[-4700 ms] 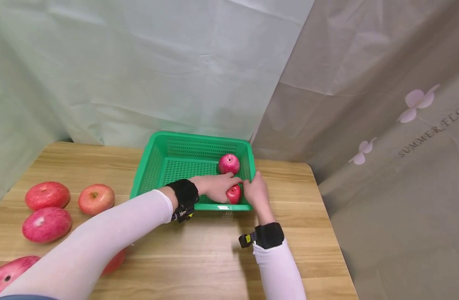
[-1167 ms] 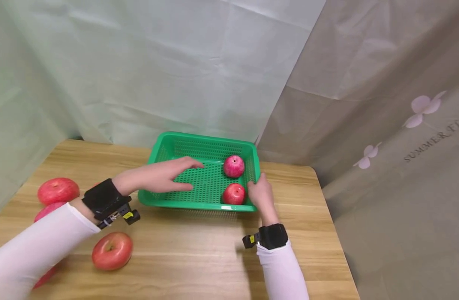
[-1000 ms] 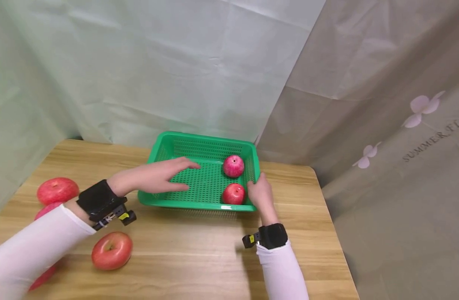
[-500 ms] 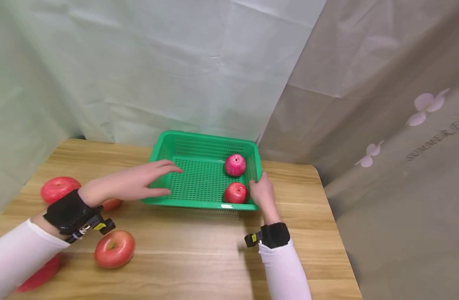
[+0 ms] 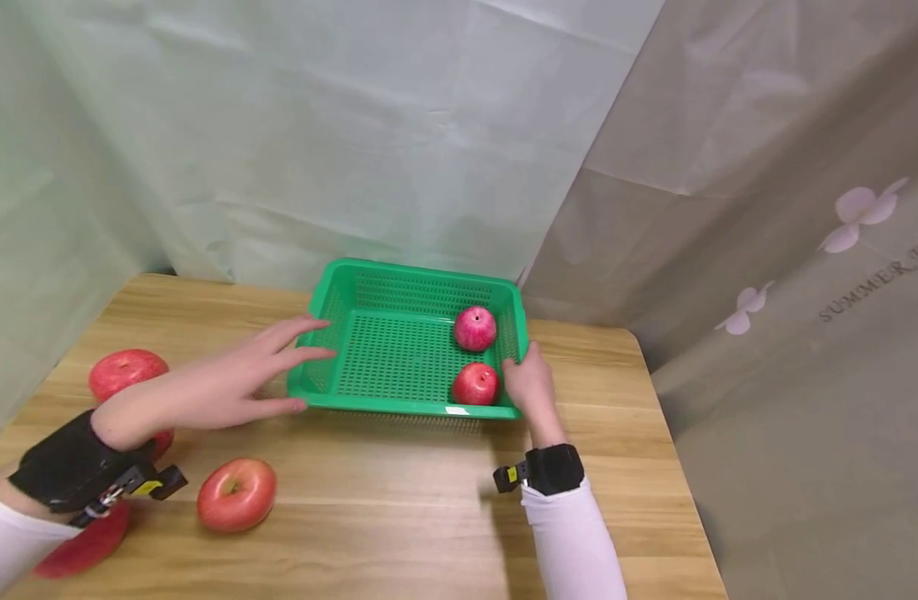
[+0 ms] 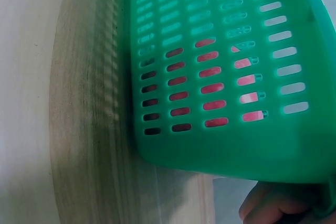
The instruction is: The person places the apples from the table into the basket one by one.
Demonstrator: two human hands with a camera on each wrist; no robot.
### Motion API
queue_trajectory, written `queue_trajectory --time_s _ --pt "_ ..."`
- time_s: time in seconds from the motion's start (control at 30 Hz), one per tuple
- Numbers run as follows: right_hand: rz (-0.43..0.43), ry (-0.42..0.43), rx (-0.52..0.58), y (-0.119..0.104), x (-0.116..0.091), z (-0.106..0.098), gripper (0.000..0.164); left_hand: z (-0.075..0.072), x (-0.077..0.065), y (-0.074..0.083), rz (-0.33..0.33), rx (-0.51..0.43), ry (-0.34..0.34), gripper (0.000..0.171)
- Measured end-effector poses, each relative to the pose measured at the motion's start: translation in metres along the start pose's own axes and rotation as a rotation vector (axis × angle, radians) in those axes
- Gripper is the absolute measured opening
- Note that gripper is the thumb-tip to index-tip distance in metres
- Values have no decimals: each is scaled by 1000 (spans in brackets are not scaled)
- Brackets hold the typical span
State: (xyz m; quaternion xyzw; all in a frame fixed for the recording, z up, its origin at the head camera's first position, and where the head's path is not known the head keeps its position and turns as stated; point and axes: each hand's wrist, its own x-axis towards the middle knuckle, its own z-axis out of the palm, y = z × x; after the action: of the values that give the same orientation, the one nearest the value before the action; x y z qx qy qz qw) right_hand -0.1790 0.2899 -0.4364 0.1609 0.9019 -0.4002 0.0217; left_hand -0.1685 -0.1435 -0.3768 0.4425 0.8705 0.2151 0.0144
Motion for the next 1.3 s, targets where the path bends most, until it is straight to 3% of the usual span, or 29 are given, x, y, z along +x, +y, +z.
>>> queue_trajectory --time_s 0.33,0.6,0.9,1.1,1.3 --pt "2 0 -6 0 0 1 51 7 -43 9 -6 29 81 79" --pt "-3 -6 -3 1 0 1 53 18 -68 18 -29 30 90 83" --pt "-4 -8 -12 0 1 -1 57 34 -90 26 -49 63 103 80" --pt "8 -17 -7 -2 -1 -1 55 53 -99 30 35 41 136 78" --pt "-2 -14 -7 -2 -1 -1 55 67 -104 30 -11 21 54 91"
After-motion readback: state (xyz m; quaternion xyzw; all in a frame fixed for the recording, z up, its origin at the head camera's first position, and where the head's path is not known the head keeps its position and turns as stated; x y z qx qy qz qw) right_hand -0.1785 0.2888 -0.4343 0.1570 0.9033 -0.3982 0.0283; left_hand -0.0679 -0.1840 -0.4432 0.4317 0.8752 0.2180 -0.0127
